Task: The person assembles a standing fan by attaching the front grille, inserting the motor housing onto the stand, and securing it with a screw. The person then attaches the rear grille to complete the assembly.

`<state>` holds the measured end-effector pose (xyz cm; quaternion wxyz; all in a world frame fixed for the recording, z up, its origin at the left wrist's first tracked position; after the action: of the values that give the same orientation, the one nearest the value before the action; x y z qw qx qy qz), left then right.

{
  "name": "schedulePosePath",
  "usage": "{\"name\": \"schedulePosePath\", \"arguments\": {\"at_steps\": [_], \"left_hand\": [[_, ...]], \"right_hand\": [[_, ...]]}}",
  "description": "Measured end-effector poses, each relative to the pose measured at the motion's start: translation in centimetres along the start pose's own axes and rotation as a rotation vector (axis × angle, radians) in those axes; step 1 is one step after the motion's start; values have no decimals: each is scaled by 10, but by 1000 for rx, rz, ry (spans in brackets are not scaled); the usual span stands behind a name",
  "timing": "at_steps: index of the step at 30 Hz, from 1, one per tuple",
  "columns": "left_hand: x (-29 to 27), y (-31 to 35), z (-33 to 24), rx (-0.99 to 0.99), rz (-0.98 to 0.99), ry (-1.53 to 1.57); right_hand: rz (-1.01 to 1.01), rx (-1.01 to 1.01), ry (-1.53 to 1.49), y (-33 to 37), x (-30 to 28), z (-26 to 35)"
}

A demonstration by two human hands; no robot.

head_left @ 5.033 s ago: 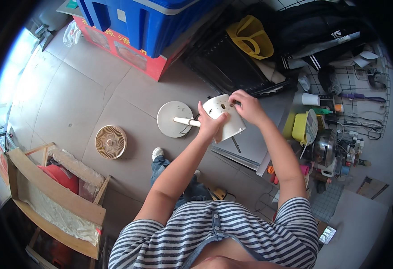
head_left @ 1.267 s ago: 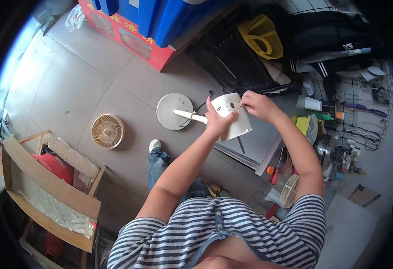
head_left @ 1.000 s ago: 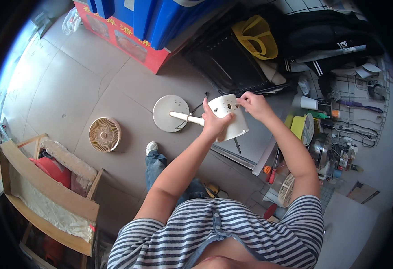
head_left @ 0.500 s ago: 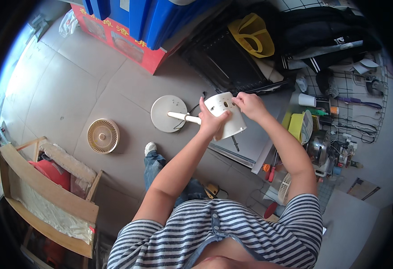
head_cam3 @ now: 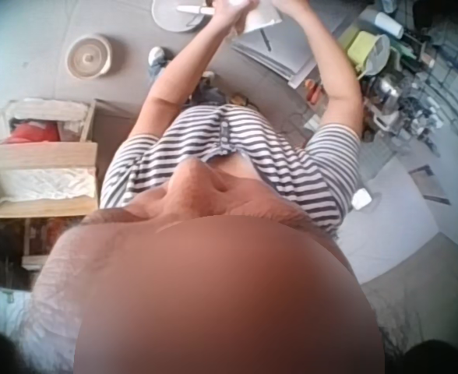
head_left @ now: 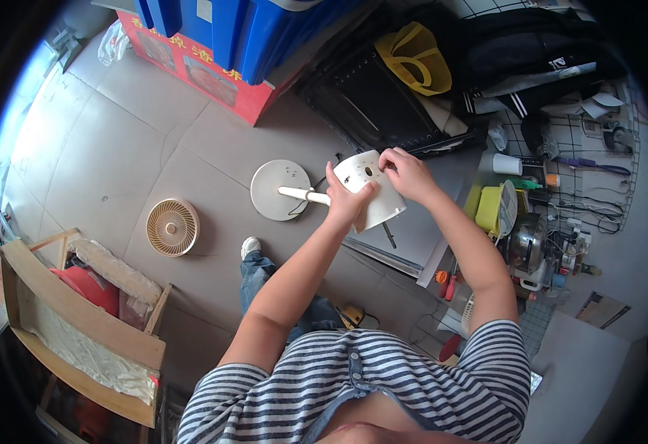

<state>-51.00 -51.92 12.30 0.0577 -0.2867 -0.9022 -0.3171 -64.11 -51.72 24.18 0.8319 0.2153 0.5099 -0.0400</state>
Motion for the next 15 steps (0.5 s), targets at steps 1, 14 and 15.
{"name": "schedulePosePath", "arguments": {"at_steps": [1,14,15], "left_hand": [[0,-1,0,-5,-10,-6],[1,-2,2,4,-10,43],[0,-1,1,9,-7,26]], "right_hand": [[-10,-51,-53,2,-2,1],[89,-28,-89,-1,-3,-8],[93,-63,-152,0,-4,-8]]}}
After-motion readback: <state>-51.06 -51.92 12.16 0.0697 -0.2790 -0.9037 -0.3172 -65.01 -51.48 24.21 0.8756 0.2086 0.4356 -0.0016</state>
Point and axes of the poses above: each hand's wrist, its own y-axis away from the middle knuckle, its own x-axis out of the palm, z = x × y, the point moved 3 cm from there along -y, towards the middle knuckle, and after that the axes turned 9 degrees about -y, right-handed, at the moved point
